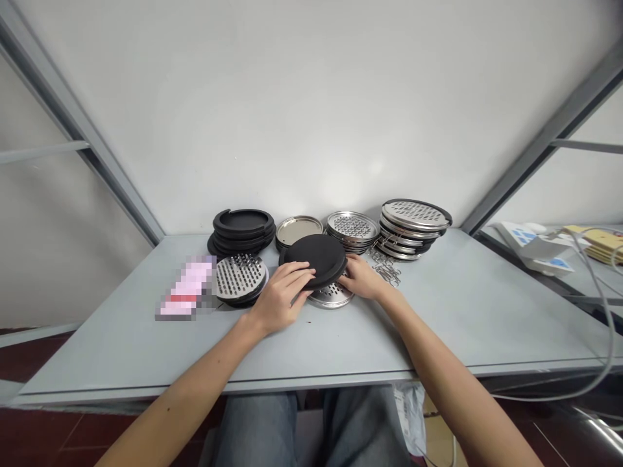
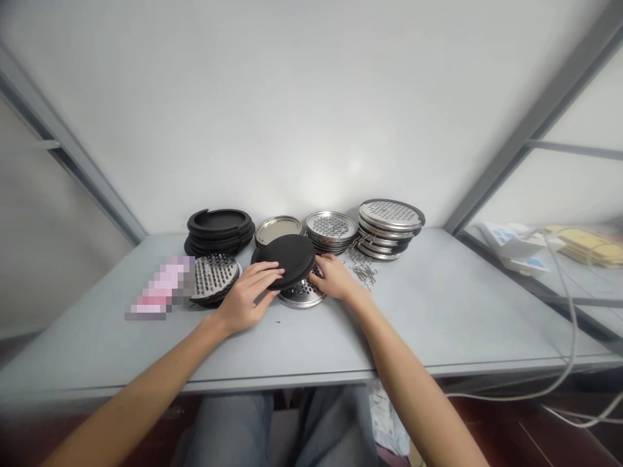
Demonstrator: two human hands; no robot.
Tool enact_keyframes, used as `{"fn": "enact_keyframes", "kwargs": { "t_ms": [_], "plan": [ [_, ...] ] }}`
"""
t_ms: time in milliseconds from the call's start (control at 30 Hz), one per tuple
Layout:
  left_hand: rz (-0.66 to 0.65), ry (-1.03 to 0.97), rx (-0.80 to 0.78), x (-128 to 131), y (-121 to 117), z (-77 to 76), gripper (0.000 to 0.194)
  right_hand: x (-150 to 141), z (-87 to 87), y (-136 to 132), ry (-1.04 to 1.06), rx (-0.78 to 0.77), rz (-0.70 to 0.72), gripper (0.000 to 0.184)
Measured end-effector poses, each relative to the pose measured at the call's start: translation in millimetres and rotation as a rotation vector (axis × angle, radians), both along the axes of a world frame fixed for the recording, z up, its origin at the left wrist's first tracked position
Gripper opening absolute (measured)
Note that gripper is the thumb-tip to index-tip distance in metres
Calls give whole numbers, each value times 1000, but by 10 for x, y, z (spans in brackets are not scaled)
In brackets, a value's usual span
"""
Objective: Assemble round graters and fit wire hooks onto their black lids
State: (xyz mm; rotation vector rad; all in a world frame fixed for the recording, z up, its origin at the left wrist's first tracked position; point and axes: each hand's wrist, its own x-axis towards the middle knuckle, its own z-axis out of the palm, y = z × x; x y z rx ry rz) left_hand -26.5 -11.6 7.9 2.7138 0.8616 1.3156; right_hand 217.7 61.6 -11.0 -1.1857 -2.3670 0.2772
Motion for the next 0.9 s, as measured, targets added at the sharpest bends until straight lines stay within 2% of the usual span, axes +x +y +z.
{"fn": "enact_keyframes", "kwargs": {
  "t_ms": [133, 333, 467, 567, 767, 900],
  "plan": [
    [28, -4, -7, 0, 6, -20, 31, 10, 17, -4, 129, -85, -11, 36],
    [51, -13, -18, -4, 6, -19, 33, -35, 48, -62, 351, -352, -72, 82],
    [64, -15, -16, -8, 3, -7, 34, -43, 99, -84, 508, -444, -111, 90],
    [58, -22, 3, -8, 7, -5, 34, -29, 115, -56, 682, -508, -143, 86],
    [-9, -19, -3, -16, 4, 8, 34, -3, 181, -20, 986, -614, -170, 57],
    [-140, -6, -21, -23, -41, 39, 34, 108, 294, -28, 1128, -655, -183, 45]
  ]
}}
